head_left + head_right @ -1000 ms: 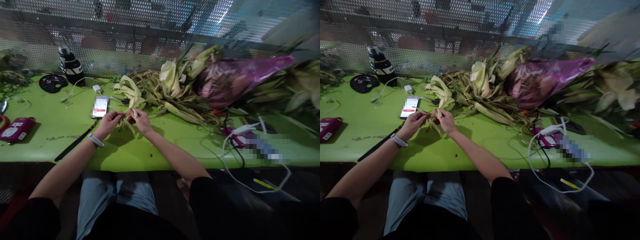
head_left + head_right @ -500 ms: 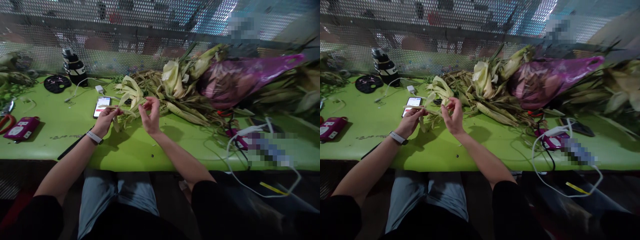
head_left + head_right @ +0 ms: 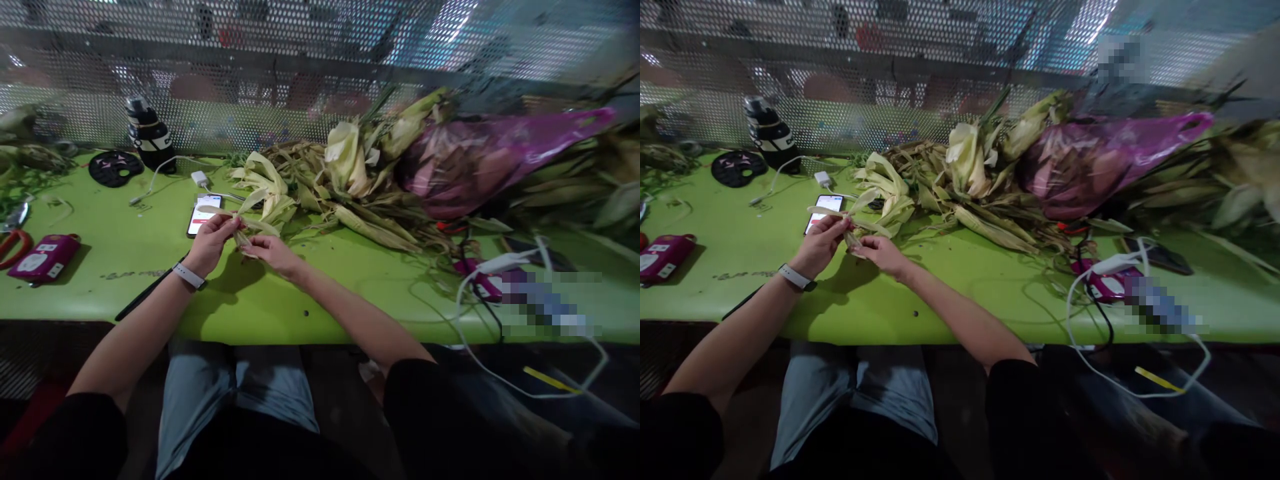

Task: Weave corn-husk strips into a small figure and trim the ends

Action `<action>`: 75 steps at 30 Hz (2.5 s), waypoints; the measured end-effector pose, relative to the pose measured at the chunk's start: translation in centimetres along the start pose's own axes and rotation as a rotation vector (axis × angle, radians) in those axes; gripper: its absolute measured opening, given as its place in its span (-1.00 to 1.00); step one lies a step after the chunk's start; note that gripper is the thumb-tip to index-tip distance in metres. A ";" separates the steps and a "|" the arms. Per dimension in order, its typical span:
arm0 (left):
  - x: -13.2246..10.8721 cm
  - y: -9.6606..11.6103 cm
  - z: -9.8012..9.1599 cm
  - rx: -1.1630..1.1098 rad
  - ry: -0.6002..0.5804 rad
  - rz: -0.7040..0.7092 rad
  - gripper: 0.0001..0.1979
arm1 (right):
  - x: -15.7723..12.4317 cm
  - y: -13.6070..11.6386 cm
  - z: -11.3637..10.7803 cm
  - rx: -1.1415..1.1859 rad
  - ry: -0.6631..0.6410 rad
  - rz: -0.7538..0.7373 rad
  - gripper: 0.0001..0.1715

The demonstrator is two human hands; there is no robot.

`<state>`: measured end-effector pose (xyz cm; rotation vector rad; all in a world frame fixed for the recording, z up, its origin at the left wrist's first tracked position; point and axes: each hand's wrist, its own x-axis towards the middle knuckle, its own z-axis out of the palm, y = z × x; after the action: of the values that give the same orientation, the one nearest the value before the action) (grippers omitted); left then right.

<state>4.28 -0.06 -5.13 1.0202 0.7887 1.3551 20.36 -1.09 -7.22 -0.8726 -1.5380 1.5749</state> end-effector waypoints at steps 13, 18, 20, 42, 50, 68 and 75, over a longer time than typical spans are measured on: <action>-0.3 0.3 0.3 0.175 -0.068 -0.009 -0.72 | -1.3 -2.7 -1.6 -0.548 0.282 -0.293 -0.43; -0.3 0.7 0.2 0.402 0.132 0.219 -0.66 | -1.0 -1.7 -1.5 -0.435 0.324 -0.214 -0.48; -0.5 0.9 0.1 0.473 0.243 0.363 -0.69 | -0.9 -1.6 -1.8 -0.414 0.385 -0.206 -0.50; -0.1 -0.8 0.0 0.387 0.170 0.101 -0.84 | -2.0 -1.2 0.7 -0.945 0.236 -0.353 -0.57; -0.2 -0.6 0.0 0.393 0.049 -0.001 -0.82 | -1.3 -2.1 -0.8 -1.025 0.369 -0.613 -0.59; -1.1 0.4 0.9 0.287 0.000 0.039 -0.80 | -1.1 -2.1 -1.6 -0.599 0.278 -0.351 -0.63; -1.0 0.0 0.8 0.452 -0.222 0.248 -0.75 | -0.3 -1.9 -2.5 -0.138 0.314 -0.277 -0.66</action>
<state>4.98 -1.20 -4.96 1.6394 0.8388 1.2652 22.76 -0.18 -5.46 -0.8910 -1.4783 1.0888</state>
